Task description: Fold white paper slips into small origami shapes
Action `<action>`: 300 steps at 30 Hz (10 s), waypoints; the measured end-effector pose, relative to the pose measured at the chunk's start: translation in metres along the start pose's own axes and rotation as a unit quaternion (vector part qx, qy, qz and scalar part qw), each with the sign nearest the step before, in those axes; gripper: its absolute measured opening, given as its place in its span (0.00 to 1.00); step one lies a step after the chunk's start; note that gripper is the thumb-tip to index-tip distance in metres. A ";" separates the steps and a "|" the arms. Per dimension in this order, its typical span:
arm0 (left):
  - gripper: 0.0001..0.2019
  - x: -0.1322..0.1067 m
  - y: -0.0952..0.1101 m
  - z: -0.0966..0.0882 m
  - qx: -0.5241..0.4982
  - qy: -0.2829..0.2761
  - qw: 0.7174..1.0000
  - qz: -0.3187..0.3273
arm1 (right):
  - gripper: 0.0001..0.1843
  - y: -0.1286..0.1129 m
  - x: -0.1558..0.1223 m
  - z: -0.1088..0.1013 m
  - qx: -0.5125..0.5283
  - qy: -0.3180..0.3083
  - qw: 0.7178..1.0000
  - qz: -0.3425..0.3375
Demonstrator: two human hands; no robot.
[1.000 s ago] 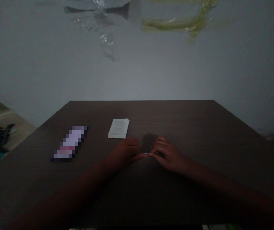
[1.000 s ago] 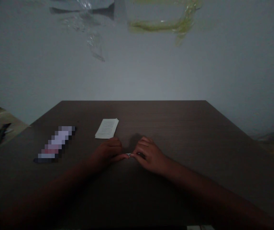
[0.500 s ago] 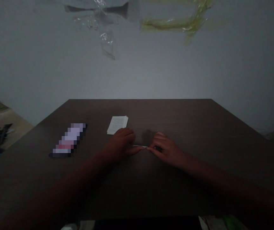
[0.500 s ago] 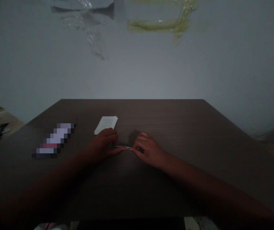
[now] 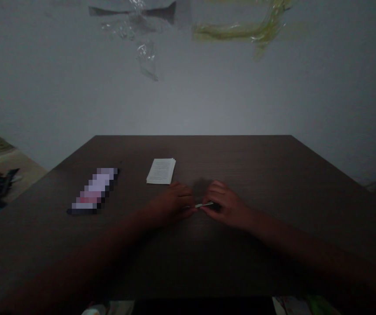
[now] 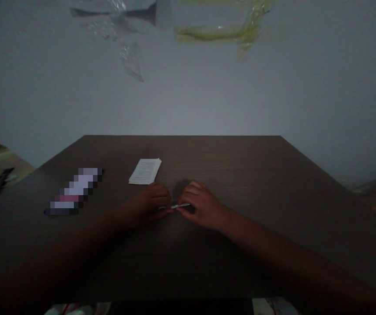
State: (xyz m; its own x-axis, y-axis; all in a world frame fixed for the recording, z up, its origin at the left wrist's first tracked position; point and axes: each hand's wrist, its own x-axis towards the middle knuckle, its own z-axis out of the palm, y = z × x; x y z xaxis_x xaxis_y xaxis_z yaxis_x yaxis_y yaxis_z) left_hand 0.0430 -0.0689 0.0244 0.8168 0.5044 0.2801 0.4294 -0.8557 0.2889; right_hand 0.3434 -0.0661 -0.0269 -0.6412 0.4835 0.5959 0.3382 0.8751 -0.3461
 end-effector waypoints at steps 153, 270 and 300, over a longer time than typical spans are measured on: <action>0.07 -0.002 -0.025 0.027 -0.055 0.024 0.986 -0.158 | 0.08 0.009 0.000 0.008 0.038 -0.036 0.986 0.156; 0.11 -0.004 -0.030 0.020 -0.029 -0.036 0.990 -0.136 | 0.06 0.026 0.003 -0.010 0.019 -0.125 0.979 0.161; 0.07 0.001 -0.026 0.021 -0.049 0.004 0.981 -0.190 | 0.06 0.031 -0.001 0.000 0.012 -0.102 0.980 0.173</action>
State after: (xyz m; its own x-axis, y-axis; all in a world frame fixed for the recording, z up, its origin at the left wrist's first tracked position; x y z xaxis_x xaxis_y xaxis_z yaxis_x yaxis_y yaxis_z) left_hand 0.0412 -0.0481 -0.0025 0.6023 0.7854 0.1429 0.6624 -0.5916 0.4596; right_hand 0.3550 -0.0394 -0.0382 -0.6154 0.7352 0.2841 0.5454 0.6574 -0.5200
